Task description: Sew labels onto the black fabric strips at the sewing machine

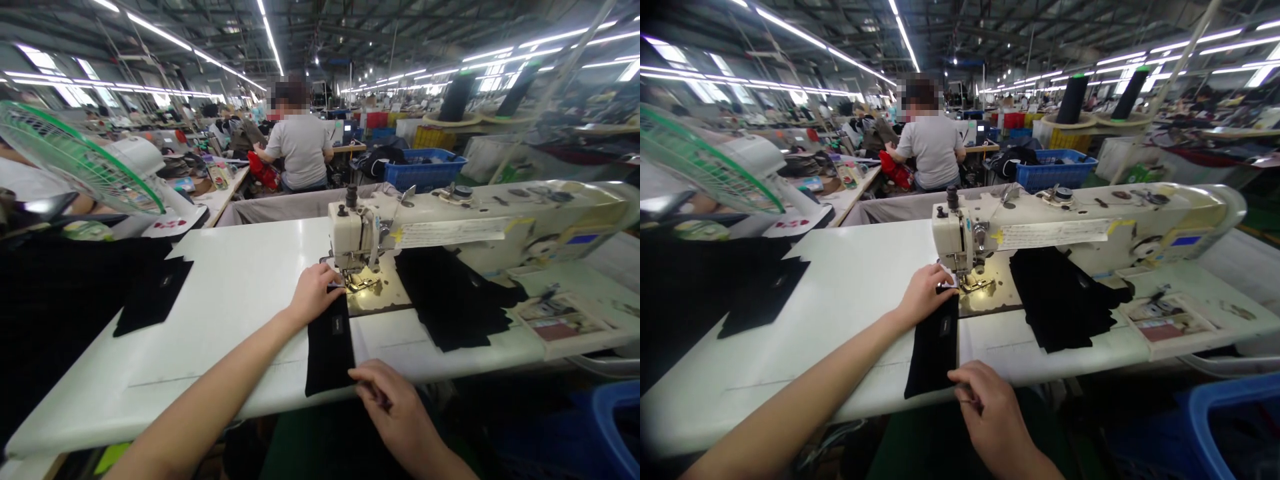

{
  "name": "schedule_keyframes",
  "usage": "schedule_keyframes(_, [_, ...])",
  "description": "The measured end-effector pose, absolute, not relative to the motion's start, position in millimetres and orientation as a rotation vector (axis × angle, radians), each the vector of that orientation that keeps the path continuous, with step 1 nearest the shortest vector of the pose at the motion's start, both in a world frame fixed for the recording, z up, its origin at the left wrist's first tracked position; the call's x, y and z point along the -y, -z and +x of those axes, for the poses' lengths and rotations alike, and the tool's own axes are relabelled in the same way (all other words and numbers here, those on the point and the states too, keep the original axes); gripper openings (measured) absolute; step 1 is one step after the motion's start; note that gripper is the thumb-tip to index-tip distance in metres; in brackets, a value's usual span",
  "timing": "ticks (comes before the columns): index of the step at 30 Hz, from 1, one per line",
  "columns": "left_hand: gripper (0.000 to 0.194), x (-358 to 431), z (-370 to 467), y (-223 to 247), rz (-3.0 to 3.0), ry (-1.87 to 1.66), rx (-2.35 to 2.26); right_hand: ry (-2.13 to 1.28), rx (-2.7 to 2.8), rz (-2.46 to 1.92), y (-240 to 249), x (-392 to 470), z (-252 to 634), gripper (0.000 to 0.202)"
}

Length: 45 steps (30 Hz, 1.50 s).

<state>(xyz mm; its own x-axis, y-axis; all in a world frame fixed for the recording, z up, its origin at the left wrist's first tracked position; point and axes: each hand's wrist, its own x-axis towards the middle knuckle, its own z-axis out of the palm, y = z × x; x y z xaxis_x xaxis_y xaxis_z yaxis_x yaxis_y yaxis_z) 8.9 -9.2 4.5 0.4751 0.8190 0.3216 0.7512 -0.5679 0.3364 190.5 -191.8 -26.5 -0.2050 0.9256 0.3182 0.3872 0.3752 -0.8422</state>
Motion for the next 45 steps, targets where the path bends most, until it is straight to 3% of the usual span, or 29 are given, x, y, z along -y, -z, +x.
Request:
schedule_keyframes(5, [0.019, 18.8, 3.3, 0.5, 2.736, -0.598, -1.157, -0.352, 1.986, -0.927, 32.4, 185.6, 202.4, 0.041])
schedule_keyframes(10, [0.02, 19.6, -0.8, 0.9, 2.801, -0.638, -1.023, -0.145, 2.121, -0.946, 34.1, 182.4, 209.6, 0.034])
schedule_keyframes(14, [0.017, 13.5, 3.3, 3.5, 2.784, -0.666, -1.028, -0.12, 2.134, -0.984, 33.5, 179.5, 215.0, 0.027])
schedule_keyframes(45, [0.019, 7.5, 4.2, 11.5, 2.622, -0.833, -1.007, -0.147, 2.165, -1.073, 28.0, 178.8, 217.1, 0.032])
